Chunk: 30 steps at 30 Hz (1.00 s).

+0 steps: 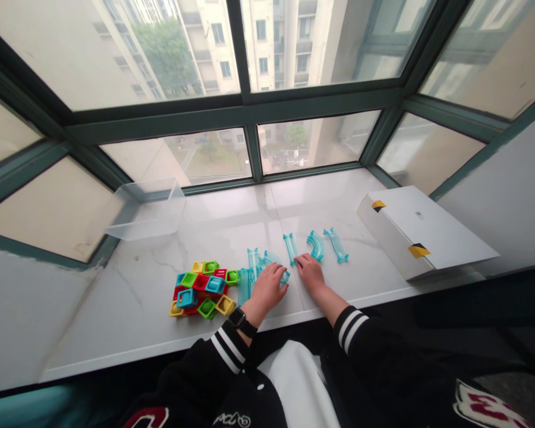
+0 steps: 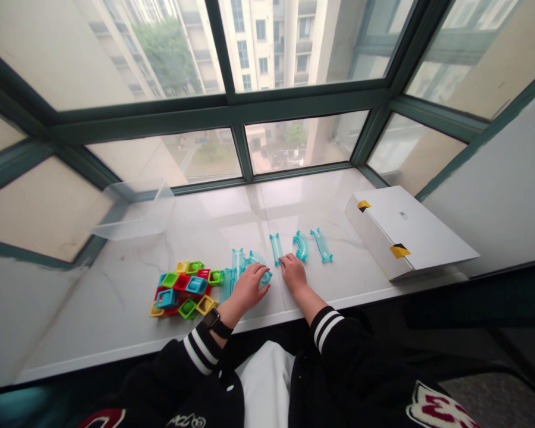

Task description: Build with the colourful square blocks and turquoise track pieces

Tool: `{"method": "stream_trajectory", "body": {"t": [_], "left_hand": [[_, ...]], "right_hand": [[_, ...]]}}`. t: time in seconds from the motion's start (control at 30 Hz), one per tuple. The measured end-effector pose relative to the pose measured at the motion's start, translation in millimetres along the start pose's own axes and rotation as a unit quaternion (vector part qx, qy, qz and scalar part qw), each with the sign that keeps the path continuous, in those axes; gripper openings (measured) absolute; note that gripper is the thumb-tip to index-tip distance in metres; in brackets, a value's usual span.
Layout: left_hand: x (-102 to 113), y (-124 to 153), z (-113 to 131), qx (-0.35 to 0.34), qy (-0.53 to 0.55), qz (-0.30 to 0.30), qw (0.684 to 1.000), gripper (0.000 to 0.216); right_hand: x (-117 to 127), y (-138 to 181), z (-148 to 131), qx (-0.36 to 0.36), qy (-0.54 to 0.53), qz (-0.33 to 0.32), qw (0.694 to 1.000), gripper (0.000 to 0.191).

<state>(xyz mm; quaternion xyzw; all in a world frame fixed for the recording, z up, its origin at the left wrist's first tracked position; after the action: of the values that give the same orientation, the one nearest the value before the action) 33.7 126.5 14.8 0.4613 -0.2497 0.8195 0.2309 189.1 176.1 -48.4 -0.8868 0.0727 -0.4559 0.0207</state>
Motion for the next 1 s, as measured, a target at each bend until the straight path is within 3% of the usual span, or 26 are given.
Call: {"method": "stream_trajectory", "body": {"t": [0.77,1.0], "left_hand": [[-3,-2,-2,-0.016,-0.002,-0.004,1.000,0.047],[0,-2,-3,-0.016,0.014,0.009,1.000,0.049]], "right_hand": [[2,4,-1,-0.005,-0.004,0.008,1.000,0.029],[9,14,9,-0.038,-0.088,0.033,0.995,0.038]]}}
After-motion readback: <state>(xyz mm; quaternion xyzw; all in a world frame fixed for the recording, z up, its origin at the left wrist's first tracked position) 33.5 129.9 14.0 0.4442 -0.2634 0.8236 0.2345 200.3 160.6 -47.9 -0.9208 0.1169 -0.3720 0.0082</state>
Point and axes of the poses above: each hand's wrist, its own y-axis away from the middle knuckle, its own x-axis out of the back of the hand, z = x × y, the point moved 9 cm from there along -y, towards the middle knuckle, and after that the axes turned 13 degrees about -x, right-handed, at the moved point
